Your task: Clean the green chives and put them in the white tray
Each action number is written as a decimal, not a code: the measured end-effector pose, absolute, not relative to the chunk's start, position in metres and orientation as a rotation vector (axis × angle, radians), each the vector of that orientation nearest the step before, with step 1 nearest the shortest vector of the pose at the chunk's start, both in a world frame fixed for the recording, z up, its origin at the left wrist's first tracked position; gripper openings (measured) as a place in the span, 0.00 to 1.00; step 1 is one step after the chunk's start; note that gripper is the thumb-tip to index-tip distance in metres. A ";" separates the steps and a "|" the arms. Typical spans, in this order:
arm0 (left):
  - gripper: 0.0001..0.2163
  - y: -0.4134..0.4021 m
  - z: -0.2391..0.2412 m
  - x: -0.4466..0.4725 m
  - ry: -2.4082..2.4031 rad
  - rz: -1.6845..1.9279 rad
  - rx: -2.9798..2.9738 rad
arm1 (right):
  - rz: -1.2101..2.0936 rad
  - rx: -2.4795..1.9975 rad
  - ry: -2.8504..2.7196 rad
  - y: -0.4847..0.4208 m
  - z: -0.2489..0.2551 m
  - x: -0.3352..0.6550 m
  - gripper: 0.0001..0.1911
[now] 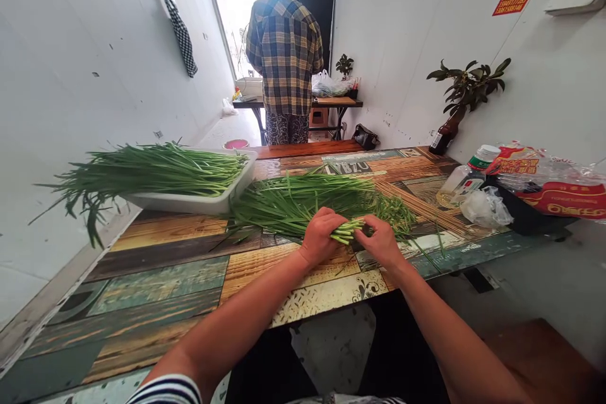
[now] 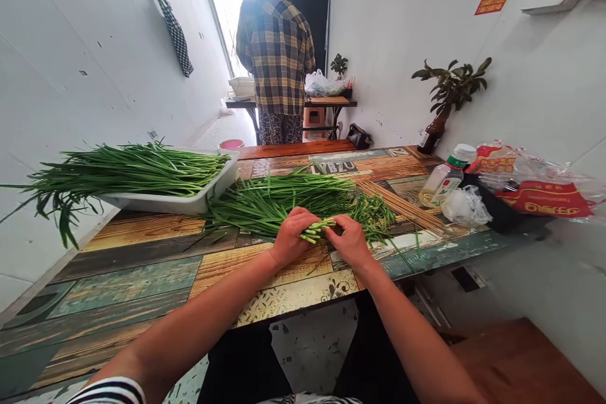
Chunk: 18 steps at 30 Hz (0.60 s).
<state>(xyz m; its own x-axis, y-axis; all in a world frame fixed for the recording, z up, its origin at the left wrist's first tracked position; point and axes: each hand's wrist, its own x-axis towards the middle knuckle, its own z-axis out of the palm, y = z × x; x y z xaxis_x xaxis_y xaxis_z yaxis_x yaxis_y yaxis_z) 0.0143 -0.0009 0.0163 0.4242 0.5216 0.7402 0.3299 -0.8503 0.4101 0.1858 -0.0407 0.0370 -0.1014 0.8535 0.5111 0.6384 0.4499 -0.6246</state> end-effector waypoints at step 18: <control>0.07 0.001 0.009 0.016 0.888 1.256 2.487 | -0.072 -1.244 -2.101 -0.046 0.060 0.216 0.13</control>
<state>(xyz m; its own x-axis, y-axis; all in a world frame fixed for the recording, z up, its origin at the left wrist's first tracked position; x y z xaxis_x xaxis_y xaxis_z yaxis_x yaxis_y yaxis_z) 0.0161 0.0007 0.0087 0.4529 0.6030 0.6567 0.4179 -0.7943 0.4410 0.2160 -0.0459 0.0599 -0.3080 0.7545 0.5795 0.7922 0.5407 -0.2829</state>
